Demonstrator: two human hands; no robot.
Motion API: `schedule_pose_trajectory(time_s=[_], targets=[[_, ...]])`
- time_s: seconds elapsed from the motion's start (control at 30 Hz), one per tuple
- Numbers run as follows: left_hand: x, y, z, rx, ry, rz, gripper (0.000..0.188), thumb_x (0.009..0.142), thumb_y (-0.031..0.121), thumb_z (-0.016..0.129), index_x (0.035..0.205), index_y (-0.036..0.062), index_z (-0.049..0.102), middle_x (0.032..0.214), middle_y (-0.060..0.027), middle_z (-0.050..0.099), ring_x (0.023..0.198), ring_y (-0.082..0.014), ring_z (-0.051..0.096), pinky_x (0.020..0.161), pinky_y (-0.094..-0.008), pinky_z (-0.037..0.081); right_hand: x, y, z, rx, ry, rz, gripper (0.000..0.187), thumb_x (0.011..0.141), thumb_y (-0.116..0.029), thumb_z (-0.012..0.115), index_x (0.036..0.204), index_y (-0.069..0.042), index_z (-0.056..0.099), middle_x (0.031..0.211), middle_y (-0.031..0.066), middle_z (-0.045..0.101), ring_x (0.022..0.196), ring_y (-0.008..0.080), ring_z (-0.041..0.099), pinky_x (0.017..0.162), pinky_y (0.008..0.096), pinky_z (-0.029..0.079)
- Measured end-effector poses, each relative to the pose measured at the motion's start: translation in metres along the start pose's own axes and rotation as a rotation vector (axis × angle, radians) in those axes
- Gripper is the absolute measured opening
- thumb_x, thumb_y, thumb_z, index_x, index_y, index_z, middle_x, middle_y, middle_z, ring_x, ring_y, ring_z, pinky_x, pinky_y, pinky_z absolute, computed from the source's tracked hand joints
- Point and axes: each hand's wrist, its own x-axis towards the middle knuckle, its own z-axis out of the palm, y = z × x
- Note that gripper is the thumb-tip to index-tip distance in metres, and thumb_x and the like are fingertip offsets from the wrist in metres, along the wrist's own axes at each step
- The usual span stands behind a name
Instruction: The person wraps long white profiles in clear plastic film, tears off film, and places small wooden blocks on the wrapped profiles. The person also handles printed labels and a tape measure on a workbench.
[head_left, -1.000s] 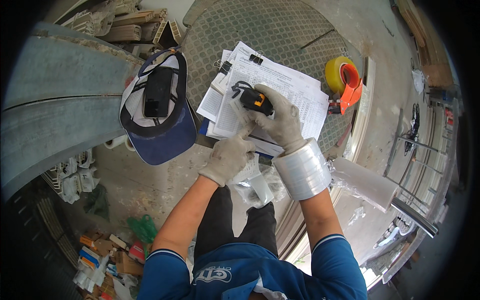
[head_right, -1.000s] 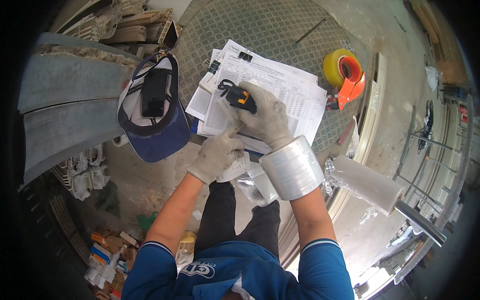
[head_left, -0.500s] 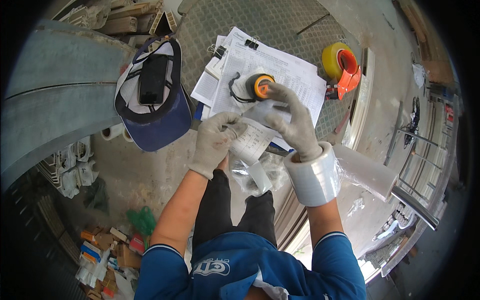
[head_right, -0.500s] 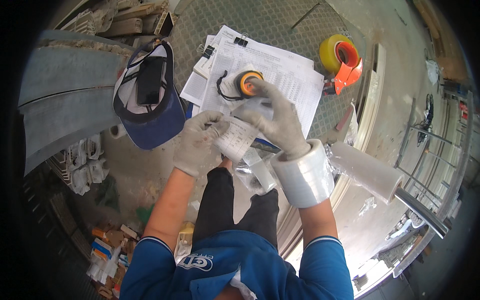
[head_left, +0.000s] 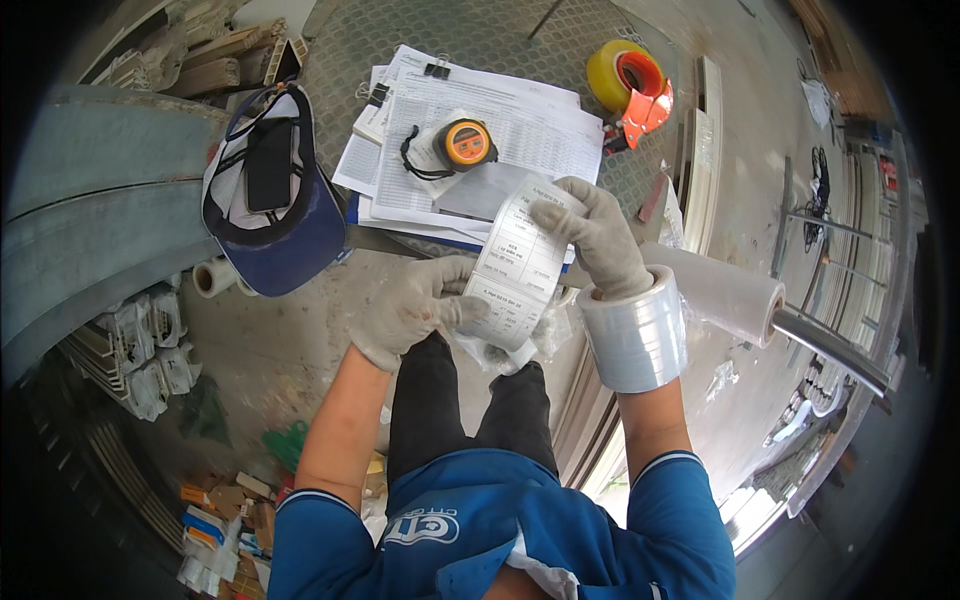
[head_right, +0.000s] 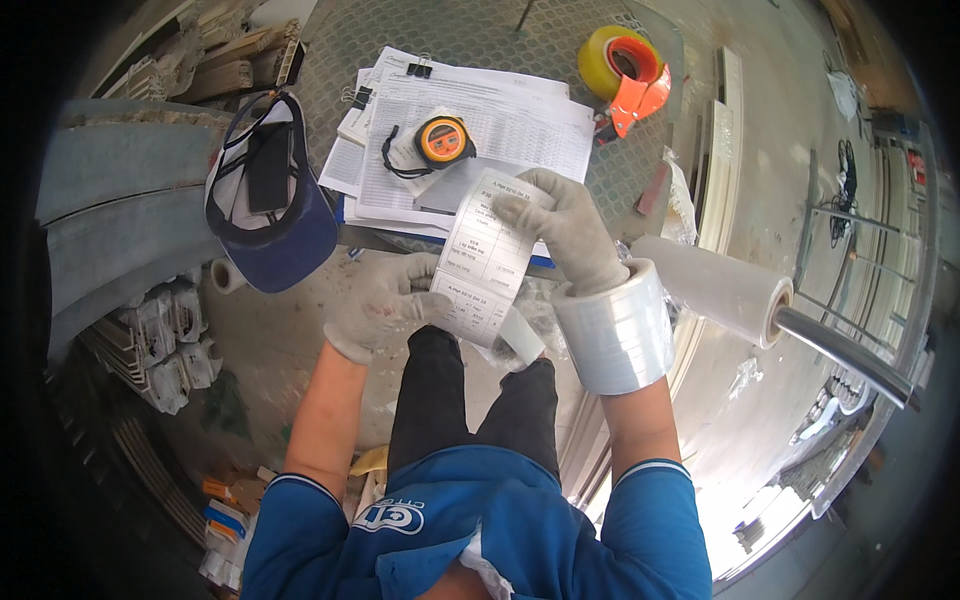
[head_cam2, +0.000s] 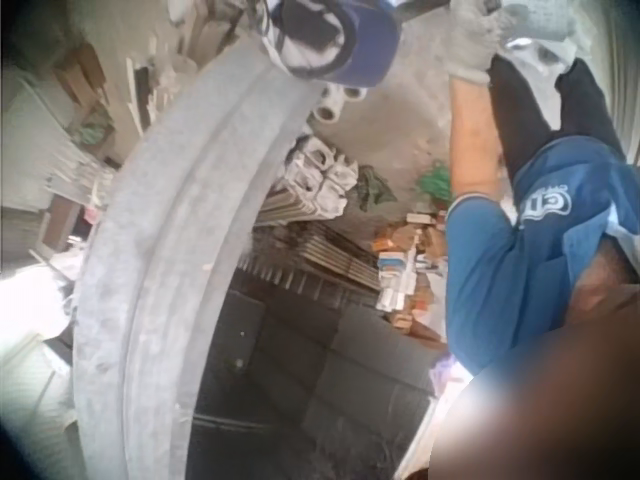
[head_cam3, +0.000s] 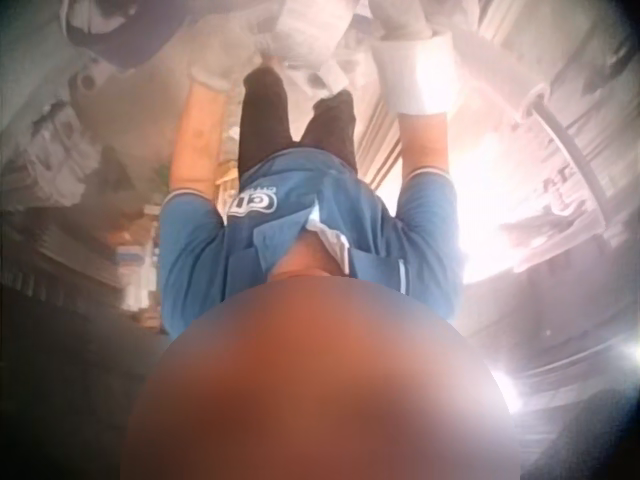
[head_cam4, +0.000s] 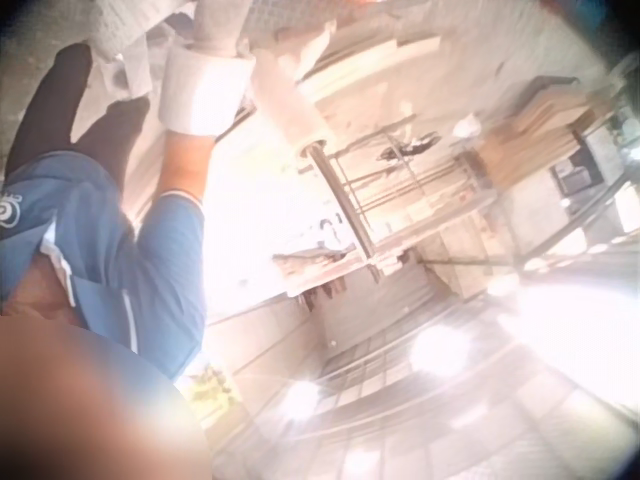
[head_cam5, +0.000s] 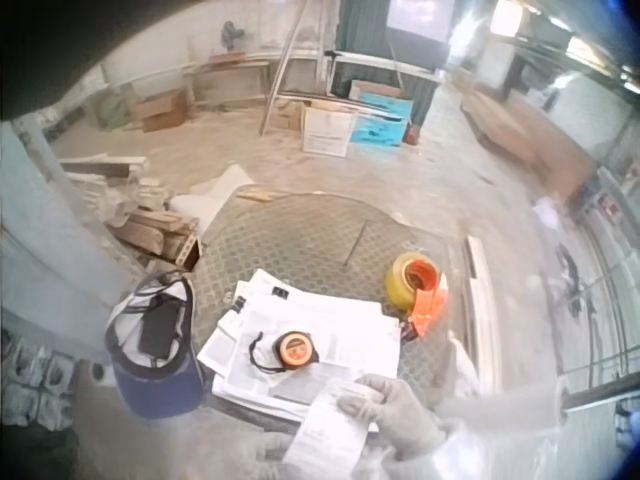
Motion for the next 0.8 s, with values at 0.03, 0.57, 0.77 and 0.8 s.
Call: schedule_pose_trajectory(time_s=[0.03,0.57,0.77,0.8], targets=[[-0.002,0.0,0.006,0.0,0.011,-0.033,0.056,0.094,0.037,0.067,0.123,-0.0101,0.058,0.11,-0.0122,0.068,0.097,-0.0151,0.066,0.086,-0.0309,0.054,-0.002,-0.001,-0.001,0.008,0.007,0.002,0.03,0.084,-0.019,0.078,0.101,0.003,0.065,0.086,0.0049,0.069,0.076,0.0091,0.063,0.07,0.0239,0.051],[-0.024,0.065,0.072,-0.243,0.005,-0.165,0.024,0.097,0.016,0.062,0.112,-0.003,0.063,0.087,-0.0074,0.067,0.068,-0.0124,0.066,0.059,-0.0218,0.052,-0.116,-0.063,0.015,-0.439,0.601,-0.605,0.034,0.081,-0.008,0.077,0.11,0.002,0.063,0.1,0.0106,0.068,0.084,0.0141,0.064,0.074,0.0281,0.052],[-0.031,0.063,0.147,-0.648,-0.136,-0.171,0.024,0.102,0.012,0.056,0.118,-0.0043,0.057,0.102,-0.0152,0.069,0.088,-0.0227,0.073,0.073,-0.0303,0.064,-0.252,-0.064,0.035,-0.549,0.663,-0.596,0.01,0.08,-0.001,0.073,0.09,-0.002,0.071,0.08,0.0093,0.07,0.071,0.02,0.068,0.067,0.0305,0.053],[-0.034,0.061,0.164,-0.624,-0.14,-0.18,0.024,0.102,0.012,0.055,0.118,-0.0042,0.057,0.102,-0.0154,0.069,0.089,-0.023,0.073,0.073,-0.0301,0.064,-0.268,-0.061,0.036,-0.584,0.676,-0.602,0.01,0.082,-0.002,0.073,0.092,-0.001,0.071,0.082,0.0104,0.07,0.072,0.0193,0.068,0.067,0.0302,0.053]])
